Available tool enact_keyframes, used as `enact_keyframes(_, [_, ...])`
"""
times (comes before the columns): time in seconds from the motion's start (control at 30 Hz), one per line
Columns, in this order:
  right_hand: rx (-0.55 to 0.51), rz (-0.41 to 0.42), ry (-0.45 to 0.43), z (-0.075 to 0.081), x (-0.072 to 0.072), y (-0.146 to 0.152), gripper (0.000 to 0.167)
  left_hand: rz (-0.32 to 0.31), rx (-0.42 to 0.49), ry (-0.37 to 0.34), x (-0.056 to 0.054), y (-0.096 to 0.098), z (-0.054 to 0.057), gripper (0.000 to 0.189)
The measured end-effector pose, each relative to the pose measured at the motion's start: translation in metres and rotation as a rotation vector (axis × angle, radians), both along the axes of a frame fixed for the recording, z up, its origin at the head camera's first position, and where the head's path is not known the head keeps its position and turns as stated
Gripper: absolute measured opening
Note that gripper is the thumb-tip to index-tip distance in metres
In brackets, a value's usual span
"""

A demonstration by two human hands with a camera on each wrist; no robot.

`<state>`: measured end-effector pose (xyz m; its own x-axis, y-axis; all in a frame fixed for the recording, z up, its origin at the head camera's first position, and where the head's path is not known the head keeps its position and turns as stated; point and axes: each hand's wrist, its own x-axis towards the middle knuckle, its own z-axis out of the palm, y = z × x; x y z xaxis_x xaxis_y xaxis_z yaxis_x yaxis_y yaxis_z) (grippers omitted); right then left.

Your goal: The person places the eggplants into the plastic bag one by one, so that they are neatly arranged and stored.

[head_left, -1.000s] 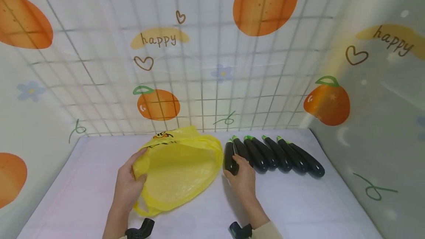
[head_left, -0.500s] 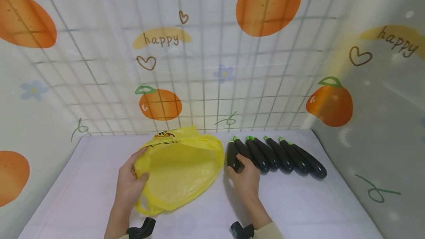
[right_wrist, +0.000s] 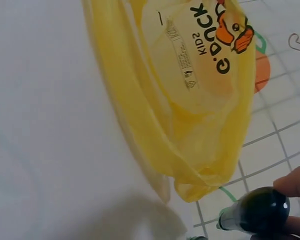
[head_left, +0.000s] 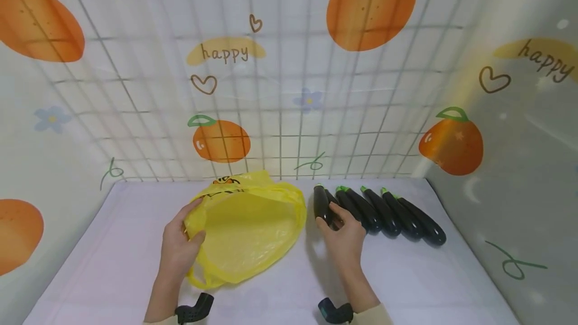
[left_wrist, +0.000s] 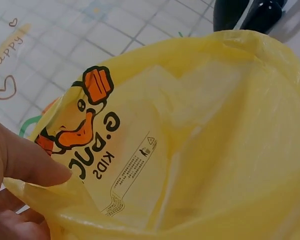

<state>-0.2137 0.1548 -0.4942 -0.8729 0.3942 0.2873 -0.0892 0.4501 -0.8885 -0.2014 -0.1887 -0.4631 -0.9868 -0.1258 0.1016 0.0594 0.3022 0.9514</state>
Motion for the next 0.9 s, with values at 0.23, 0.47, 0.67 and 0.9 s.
enact_keyframes(0.23, [-0.071, -0.001, -0.008, 0.016, 0.006, -0.001, 0.052, -0.002, 0.075, 0.000, 0.000, -0.001, 0.000, 0.072])
enact_keyframes(0.47, [-0.110, 0.018, 0.028, 0.026, 0.011, -0.001, 0.051, 0.024, 0.088, 0.020, 0.000, 0.000, 0.000, 0.068])
enact_keyframes(0.67, [-0.157, 0.057, 0.072, 0.037, 0.017, -0.003, 0.049, 0.041, 0.072, 0.047, -0.001, 0.002, -0.002, 0.065])
enact_keyframes(0.9, [-0.213, 0.096, 0.091, 0.051, 0.025, -0.007, 0.049, 0.054, 0.032, 0.051, -0.001, 0.002, -0.003, 0.067])
